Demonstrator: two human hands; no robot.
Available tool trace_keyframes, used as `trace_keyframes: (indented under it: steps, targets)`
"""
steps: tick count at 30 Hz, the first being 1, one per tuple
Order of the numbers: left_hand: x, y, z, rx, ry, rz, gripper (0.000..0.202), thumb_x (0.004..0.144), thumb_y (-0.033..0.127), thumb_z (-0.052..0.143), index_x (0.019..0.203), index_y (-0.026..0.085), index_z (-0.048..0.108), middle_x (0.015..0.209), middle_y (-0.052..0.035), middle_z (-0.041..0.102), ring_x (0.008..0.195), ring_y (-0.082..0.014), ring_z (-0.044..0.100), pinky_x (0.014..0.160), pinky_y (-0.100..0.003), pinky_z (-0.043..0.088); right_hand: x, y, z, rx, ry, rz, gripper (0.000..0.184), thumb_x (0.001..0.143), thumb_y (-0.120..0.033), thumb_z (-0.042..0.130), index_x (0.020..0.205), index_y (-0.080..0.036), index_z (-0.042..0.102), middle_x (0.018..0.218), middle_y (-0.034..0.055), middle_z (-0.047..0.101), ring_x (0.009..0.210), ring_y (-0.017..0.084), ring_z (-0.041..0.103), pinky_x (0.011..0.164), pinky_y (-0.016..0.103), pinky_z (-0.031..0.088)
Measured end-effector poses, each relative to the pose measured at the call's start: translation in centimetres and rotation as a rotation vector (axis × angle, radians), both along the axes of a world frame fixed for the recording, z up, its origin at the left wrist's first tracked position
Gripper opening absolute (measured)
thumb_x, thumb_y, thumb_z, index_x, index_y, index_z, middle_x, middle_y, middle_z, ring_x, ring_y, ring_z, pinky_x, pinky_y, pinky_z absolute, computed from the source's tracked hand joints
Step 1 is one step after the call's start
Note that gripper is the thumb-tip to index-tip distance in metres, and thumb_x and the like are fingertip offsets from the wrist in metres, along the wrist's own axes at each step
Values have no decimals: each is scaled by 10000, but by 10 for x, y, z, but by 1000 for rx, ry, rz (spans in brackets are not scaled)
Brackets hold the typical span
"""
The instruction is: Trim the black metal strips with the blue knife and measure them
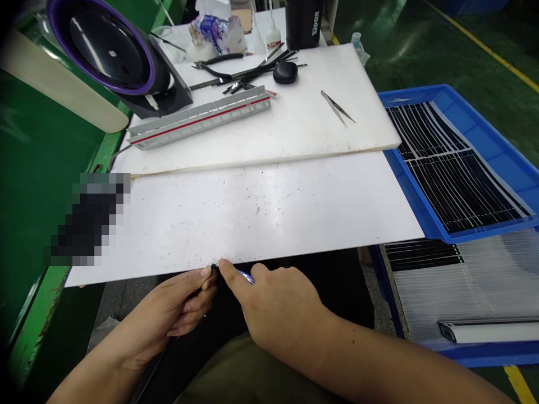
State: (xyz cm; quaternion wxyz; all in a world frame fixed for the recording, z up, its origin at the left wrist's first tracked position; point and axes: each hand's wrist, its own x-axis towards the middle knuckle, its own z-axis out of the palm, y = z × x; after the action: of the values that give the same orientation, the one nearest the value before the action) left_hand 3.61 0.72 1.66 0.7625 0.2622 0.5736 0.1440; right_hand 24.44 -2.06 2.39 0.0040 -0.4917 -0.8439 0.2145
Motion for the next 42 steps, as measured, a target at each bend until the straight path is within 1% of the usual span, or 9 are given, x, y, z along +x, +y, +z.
trace_keyframes:
  steps: [8, 13, 15, 19, 24, 29, 32, 37, 42]
  targets:
    - [-1, -2, -2, -25, 7, 23, 420, 863, 541, 571, 698, 180, 435, 548, 64, 334, 430, -42, 195, 368, -145, 129, -1, -1, 0, 21, -50, 51, 693, 884, -185, 473, 1526, -268, 225, 756, -5, 559, 450, 136, 455, 422, 302, 147]
    - [0, 0, 0, -17, 5, 13, 416, 854, 532, 588, 695, 178, 439, 544, 64, 337, 427, -41, 196, 364, -145, 140, -5, -4, -1, 62, -110, 73, 746, 833, -120, 477, 1531, -219, 234, 748, 7, 536, 434, 121, 439, 407, 316, 102]
    - [-1, 2, 0, -18, -1, 7, 413, 845, 526, 603, 693, 179, 439, 543, 66, 334, 426, -41, 191, 362, -146, 147, -5, -5, -3, 64, -121, 57, 737, 847, -135, 473, 1534, -240, 226, 756, 8, 542, 439, 126, 455, 410, 315, 108]
    - [0, 3, 2, -24, -10, -2, 393, 832, 524, 616, 720, 184, 455, 540, 71, 324, 424, -41, 173, 363, -145, 134, -3, -5, -5, 21, -73, 9, 702, 891, -196, 482, 1531, -290, 208, 777, -2, 569, 479, 134, 495, 430, 299, 163]
    - [-1, 2, 2, -16, -10, -9, 386, 849, 524, 595, 727, 185, 457, 543, 71, 323, 426, -43, 169, 365, -144, 131, -3, -3, -1, -9, -27, -7, 694, 895, -193, 472, 1528, -299, 208, 777, -9, 581, 498, 145, 508, 445, 294, 194]
    - [-1, 2, 1, -9, -24, -10, 383, 868, 516, 569, 716, 186, 445, 548, 68, 328, 424, -43, 173, 369, -149, 121, -2, -1, 1, -7, -34, 28, 697, 902, -194, 470, 1537, -283, 195, 791, -1, 596, 498, 142, 516, 437, 306, 175]
    - [1, 1, 4, -10, -59, -7, 357, 881, 490, 553, 726, 188, 442, 551, 70, 314, 431, -47, 174, 379, -153, 106, -2, -4, -3, 32, -60, 57, 727, 893, -182, 478, 1544, -278, 168, 784, -4, 593, 473, 145, 513, 427, 315, 133]
    - [1, -2, 5, 3, -101, 8, 360, 883, 499, 525, 723, 192, 424, 547, 74, 298, 435, -49, 172, 393, -168, 91, -3, -13, -18, 131, -152, 96, 827, 843, -104, 487, 1555, -255, 93, 757, -19, 557, 389, 137, 464, 427, 320, 68]
    - [-2, -3, 2, -4, -114, -1, 367, 860, 534, 538, 756, 198, 433, 545, 76, 311, 423, -50, 186, 394, -182, 84, -7, -19, -27, 219, -167, 127, 877, 791, -56, 499, 1556, -191, 90, 720, -26, 511, 368, 122, 429, 423, 293, 62]
